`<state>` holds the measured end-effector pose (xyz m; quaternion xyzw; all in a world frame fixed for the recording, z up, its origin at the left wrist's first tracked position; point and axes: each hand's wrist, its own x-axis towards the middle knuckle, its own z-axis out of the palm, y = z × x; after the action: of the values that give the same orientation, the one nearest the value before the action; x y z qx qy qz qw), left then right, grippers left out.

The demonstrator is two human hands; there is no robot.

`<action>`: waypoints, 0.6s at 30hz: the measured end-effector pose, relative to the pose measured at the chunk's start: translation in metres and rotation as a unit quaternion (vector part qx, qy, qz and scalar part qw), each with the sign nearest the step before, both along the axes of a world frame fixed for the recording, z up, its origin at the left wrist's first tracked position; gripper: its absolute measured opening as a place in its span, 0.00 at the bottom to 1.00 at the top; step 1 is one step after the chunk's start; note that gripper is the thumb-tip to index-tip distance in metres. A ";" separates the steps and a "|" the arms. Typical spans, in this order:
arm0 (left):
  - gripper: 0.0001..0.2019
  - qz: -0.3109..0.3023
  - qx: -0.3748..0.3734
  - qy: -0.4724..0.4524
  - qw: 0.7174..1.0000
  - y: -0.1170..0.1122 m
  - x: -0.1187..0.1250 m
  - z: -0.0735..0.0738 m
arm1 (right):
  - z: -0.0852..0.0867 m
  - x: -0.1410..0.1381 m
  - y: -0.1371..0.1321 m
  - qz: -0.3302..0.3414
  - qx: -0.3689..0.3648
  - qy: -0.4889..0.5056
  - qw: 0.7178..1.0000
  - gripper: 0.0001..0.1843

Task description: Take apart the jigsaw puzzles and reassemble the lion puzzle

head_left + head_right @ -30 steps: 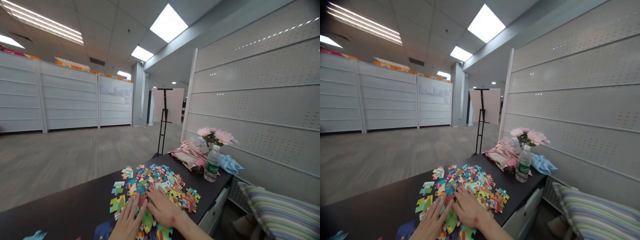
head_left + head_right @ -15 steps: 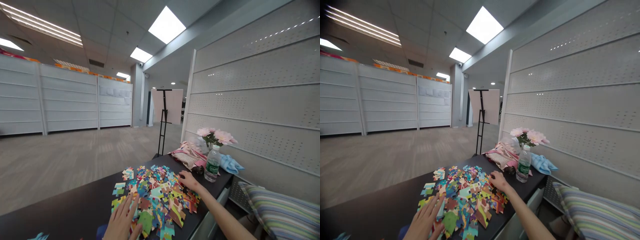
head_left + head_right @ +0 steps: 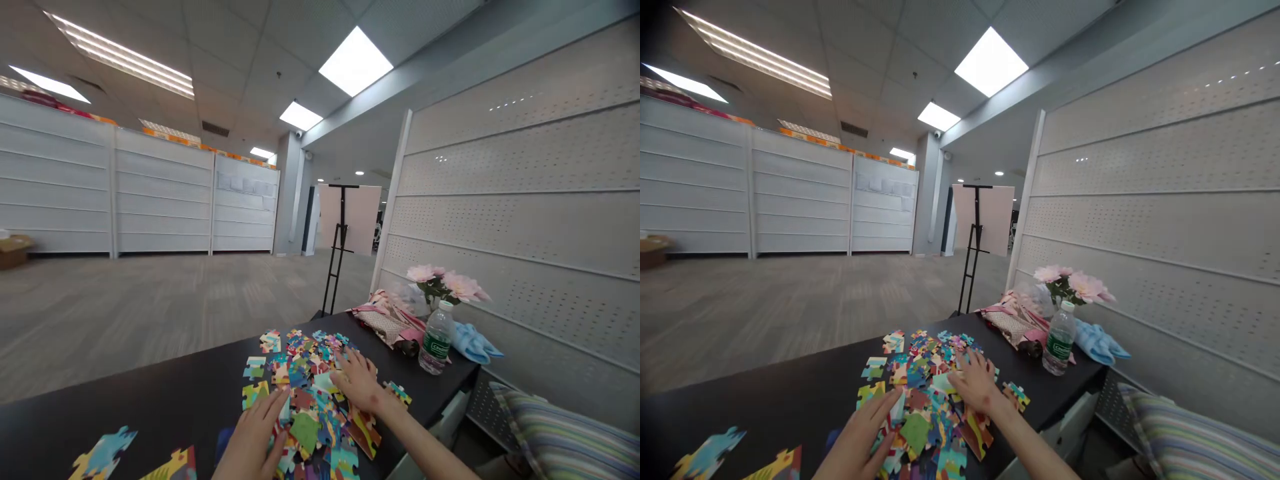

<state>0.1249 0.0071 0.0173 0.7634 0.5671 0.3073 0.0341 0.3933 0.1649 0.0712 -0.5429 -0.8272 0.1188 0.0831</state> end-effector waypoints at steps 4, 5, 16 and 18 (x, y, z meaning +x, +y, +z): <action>0.29 -0.008 0.000 -0.003 1.000 -0.005 0.004 0.007 | -0.008 -0.025 -0.026 0.058 -0.026 -0.026 0.998 0.47; 0.29 -0.015 -0.010 0.002 1.000 -0.008 0.006 0.011 | -0.008 -0.030 -0.031 0.065 -0.026 -0.028 0.997 0.49; 0.31 0.018 -0.121 0.094 0.988 -0.017 0.022 0.021 | 0.000 -0.049 -0.098 0.218 -0.022 0.021 0.975 0.42; 0.33 0.056 -0.138 0.105 0.983 -0.016 0.023 0.020 | -0.003 -0.045 -0.102 0.225 -0.009 0.023 0.974 0.38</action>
<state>0.1474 -0.0091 0.0377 0.7468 0.6459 0.1456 0.0618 0.3485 0.0625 0.0685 -0.3404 -0.9249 0.1547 0.0686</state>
